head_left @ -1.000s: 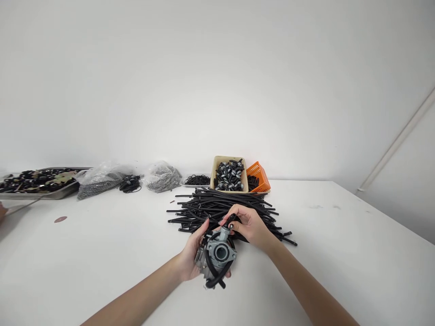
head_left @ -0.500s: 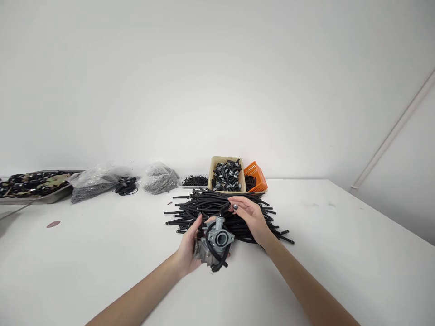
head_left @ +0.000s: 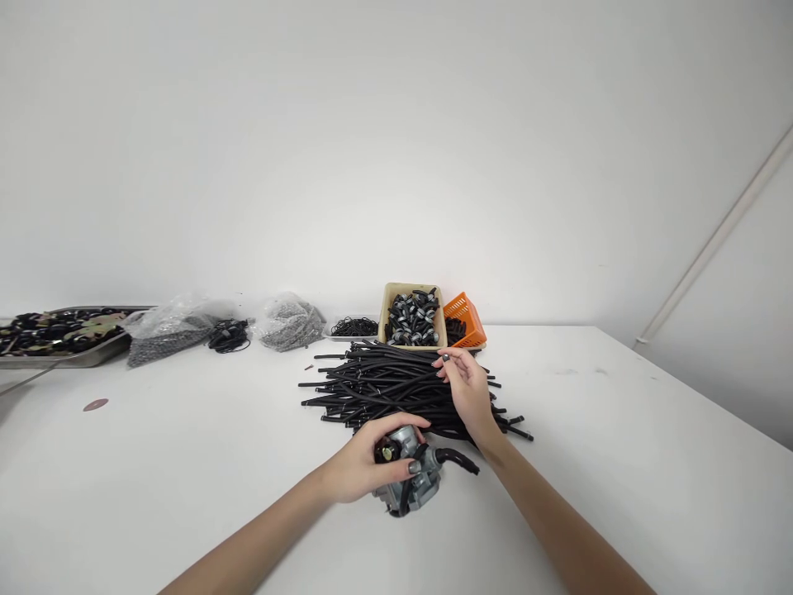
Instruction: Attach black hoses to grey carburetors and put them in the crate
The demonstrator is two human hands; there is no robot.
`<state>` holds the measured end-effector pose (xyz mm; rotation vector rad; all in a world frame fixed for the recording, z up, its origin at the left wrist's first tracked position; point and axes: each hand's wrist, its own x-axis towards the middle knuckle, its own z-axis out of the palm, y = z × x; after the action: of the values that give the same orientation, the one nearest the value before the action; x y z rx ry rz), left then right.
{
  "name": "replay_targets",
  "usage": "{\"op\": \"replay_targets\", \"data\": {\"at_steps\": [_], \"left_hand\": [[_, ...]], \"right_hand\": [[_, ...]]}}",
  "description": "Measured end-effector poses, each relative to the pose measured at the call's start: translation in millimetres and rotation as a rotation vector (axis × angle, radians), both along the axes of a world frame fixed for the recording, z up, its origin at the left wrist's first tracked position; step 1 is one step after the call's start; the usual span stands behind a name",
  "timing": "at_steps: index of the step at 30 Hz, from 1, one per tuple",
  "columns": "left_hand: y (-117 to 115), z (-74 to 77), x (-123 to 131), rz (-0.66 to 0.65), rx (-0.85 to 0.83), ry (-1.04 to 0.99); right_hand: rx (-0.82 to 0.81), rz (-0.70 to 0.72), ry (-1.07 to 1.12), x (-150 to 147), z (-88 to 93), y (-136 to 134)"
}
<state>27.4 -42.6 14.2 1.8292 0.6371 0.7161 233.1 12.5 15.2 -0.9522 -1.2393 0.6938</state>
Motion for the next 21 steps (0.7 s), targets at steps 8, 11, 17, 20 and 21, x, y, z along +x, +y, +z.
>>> {"op": "replay_targets", "data": {"at_steps": [8, 11, 17, 20, 21], "left_hand": [[1, 4.9, -6, 0.078, 0.322, 0.197], [2, 4.8, -8, 0.080, 0.385, 0.228], [4, -0.4, -8, 0.080, 0.413, 0.180], [5, -2.7, -10, 0.076, 0.422, 0.129], [5, -3.4, -10, 0.070, 0.427, 0.112]], "right_hand": [[-0.003, 0.011, -0.092, -5, -7.4, 0], [0.018, -0.005, -0.161, -5, -11.3, -1], [0.118, -0.014, -0.356, -6, -10.6, -9], [0.147, 0.005, -0.410, -8, 0.1, -17], [0.137, 0.018, -0.404, -8, 4.7, -21]]}}
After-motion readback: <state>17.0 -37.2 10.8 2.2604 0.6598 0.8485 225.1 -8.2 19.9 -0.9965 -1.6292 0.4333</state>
